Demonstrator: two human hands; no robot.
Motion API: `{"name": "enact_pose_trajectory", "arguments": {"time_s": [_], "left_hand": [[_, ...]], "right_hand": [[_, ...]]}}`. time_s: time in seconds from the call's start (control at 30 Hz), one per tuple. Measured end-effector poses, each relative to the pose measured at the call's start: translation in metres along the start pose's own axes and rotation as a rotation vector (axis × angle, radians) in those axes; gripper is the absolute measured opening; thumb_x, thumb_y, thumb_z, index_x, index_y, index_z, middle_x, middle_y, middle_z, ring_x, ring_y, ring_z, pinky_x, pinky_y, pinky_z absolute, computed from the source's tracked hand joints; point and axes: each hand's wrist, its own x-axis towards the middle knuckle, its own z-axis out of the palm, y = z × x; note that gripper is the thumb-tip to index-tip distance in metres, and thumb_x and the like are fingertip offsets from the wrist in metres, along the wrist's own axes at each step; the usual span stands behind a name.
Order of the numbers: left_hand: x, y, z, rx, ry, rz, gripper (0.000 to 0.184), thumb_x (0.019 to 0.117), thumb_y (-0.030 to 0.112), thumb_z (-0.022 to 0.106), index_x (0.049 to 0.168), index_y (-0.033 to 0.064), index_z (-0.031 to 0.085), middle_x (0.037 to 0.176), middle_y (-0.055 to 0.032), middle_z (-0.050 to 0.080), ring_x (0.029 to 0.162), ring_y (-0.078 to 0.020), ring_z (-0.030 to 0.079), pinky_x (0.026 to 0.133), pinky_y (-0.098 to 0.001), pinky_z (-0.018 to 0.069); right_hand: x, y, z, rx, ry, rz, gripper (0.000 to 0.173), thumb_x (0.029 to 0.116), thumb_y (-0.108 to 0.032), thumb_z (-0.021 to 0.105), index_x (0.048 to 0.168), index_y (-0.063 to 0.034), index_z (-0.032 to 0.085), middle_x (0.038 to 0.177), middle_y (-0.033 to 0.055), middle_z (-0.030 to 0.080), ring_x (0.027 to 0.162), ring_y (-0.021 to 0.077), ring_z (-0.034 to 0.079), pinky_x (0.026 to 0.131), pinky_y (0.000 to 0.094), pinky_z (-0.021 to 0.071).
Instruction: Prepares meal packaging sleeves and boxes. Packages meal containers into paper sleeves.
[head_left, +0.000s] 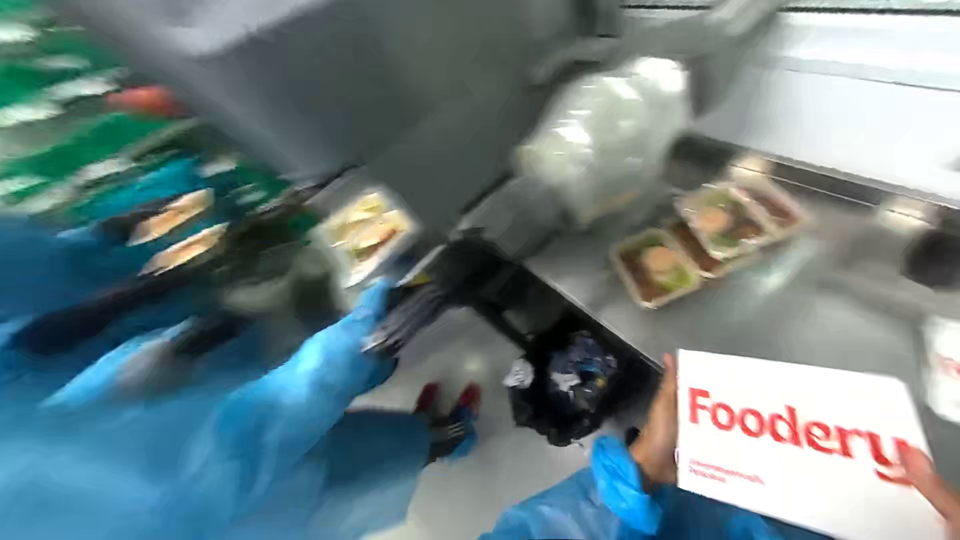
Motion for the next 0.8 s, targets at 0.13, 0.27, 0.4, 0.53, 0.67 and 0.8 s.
{"name": "enact_pose_trajectory", "arguments": {"time_s": [0.13,0.27,0.4,0.53,0.67,0.8], "left_hand": [[0.026,-0.045,0.048,0.284,-0.009,-0.147,0.048,0.1121,0.027,0.014,0.123,0.0065,0.055,0.093,0.0005,0.075,0.085,-0.0077,0.073,0.076,-0.0283,0.0629],[0.086,-0.096,0.108,0.714,-0.349,-0.085,0.05,0.1118,0.024,0.02,0.148,-0.0078,0.032,0.123,-0.007,0.065,0.107,-0.0033,0.066,0.096,-0.0257,0.0563],[0.205,-0.14,0.162,1.349,-0.571,0.144,0.05,0.1052,0.028,0.057,0.146,0.0009,0.044,0.133,-0.0172,0.06,0.111,-0.0259,0.067,0.091,-0.0449,0.0584],[0.297,-0.195,0.179,1.875,-0.494,0.32,0.1,0.0819,0.048,0.084,0.152,-0.0056,0.038,0.157,-0.0342,0.034,0.14,-0.0523,0.042,0.108,-0.0682,0.0408],[0.355,-0.24,0.193,2.117,-0.395,0.11,0.124,0.0691,0.051,0.092,0.157,-0.0053,0.027,0.162,-0.0309,0.027,0.147,-0.0475,0.033,0.111,-0.067,0.0382],[0.37,-0.252,0.213,2.25,-0.321,-0.038,0.099,0.0756,0.04,0.09,0.148,-0.0069,0.043,0.152,-0.0305,0.041,0.141,-0.0467,0.041,0.106,-0.065,0.0435]], "right_hand": [[-0.02,-0.021,-0.05,0.054,0.368,0.29,0.035,0.1081,-0.037,0.043,0.127,-0.0113,0.059,0.102,0.0032,0.074,0.091,0.0148,0.073,0.077,0.037,0.0632],[-0.064,-0.039,-0.11,0.182,0.612,0.112,0.031,0.1067,-0.028,0.047,0.124,-0.0047,0.059,0.098,0.0083,0.075,0.086,0.0184,0.075,0.075,0.0377,0.0645],[-0.104,-0.069,-0.193,0.266,0.976,-0.196,0.031,0.1072,-0.03,0.047,0.126,-0.0107,0.062,0.1,0.005,0.074,0.083,0.0149,0.072,0.07,0.0357,0.0629],[-0.129,-0.101,-0.319,0.345,1.325,-0.326,0.034,0.1025,-0.039,0.055,0.133,-0.023,0.053,0.113,-0.0016,0.066,0.097,0.0128,0.068,0.077,0.0365,0.0613],[-0.122,-0.09,-0.457,0.293,1.36,-0.218,0.048,0.1032,-0.04,0.052,0.142,-0.0126,0.044,0.128,0.0078,0.057,0.108,0.0172,0.062,0.089,0.0363,0.0544],[-0.115,-0.051,-0.574,-0.01,1.163,0.267,0.046,0.1107,-0.036,0.036,0.14,-0.0016,0.045,0.126,0.0125,0.059,0.105,0.0141,0.061,0.09,0.0297,0.0495]]}}
